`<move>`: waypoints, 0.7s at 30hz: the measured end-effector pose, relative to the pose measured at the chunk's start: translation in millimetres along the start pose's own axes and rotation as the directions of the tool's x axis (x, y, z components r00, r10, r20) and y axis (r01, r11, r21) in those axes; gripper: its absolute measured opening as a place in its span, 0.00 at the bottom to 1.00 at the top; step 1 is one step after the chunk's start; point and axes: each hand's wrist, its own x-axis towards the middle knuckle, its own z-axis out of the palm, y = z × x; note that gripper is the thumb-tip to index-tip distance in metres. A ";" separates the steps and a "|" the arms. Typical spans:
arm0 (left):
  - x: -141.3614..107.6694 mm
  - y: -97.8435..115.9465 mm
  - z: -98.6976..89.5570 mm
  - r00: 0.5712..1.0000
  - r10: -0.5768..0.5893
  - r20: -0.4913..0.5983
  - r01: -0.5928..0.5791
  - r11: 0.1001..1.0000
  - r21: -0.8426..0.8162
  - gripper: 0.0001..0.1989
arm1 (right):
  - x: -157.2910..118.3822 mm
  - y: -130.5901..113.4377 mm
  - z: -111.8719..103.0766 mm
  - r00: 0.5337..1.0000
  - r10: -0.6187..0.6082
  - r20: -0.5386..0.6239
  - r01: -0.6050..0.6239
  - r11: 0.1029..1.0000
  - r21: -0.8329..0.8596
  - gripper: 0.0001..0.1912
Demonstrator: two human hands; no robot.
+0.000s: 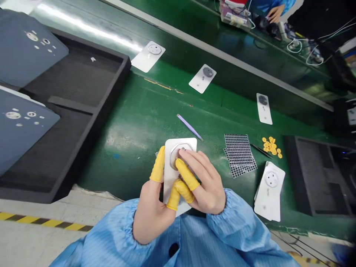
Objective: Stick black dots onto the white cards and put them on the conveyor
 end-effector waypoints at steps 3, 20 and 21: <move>-1.4 -0.4 1.5 1.000 -0.010 -0.001 0.010 0.997 0.074 0.20 | 1.4 -0.3 -1.6 0.999 0.010 -0.040 -0.009 1.000 0.016 0.15; 6.1 9.0 11.3 0.998 -0.026 0.053 0.044 0.923 -0.383 0.31 | -12.8 -0.2 -1.1 0.793 0.586 -0.168 -0.380 0.691 0.615 0.27; 9.2 12.7 10.5 0.997 -0.027 0.069 0.053 0.907 -0.417 0.28 | -9.6 -1.1 -2.8 0.771 0.632 -0.082 -0.400 0.580 0.710 0.28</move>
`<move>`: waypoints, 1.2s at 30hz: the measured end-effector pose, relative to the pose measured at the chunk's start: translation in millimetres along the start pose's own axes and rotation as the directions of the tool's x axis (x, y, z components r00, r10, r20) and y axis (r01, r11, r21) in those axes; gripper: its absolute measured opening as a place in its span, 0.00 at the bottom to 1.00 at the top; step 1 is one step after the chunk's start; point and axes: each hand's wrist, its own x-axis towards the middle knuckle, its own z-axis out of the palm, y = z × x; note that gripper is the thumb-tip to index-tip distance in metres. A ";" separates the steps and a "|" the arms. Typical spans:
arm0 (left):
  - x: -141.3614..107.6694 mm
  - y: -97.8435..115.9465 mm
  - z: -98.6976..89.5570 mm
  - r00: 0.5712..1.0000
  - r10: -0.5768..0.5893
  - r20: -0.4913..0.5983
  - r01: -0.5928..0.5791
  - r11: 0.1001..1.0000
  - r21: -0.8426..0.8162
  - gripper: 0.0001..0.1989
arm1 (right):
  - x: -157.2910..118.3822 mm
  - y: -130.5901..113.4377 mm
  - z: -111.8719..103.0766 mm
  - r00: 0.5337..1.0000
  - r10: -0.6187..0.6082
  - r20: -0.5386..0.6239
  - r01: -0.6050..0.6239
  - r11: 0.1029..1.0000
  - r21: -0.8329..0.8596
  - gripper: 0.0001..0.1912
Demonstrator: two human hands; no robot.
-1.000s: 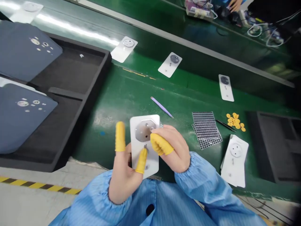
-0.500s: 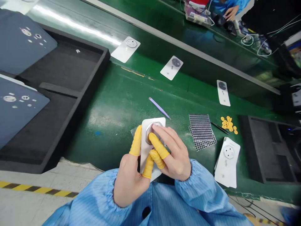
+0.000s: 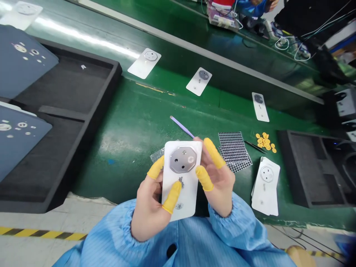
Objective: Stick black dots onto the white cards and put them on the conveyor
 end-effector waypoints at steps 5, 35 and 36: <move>15.4 12.0 -2.7 1.000 -0.016 0.017 0.017 0.999 -0.045 0.09 | 0.8 -5.8 3.3 0.978 0.182 0.102 -0.203 0.939 0.278 0.26; 22.1 -25.5 0.6 0.987 -0.026 0.160 -0.024 0.954 0.298 0.14 | -25.9 26.2 -59.1 0.941 0.328 -0.081 -0.320 0.943 0.091 0.32; 24.7 -25.9 0.1 0.985 -0.031 0.168 -0.015 0.965 0.262 0.15 | -31.6 28.7 -89.1 0.933 0.318 -0.168 -0.331 0.942 -0.054 0.31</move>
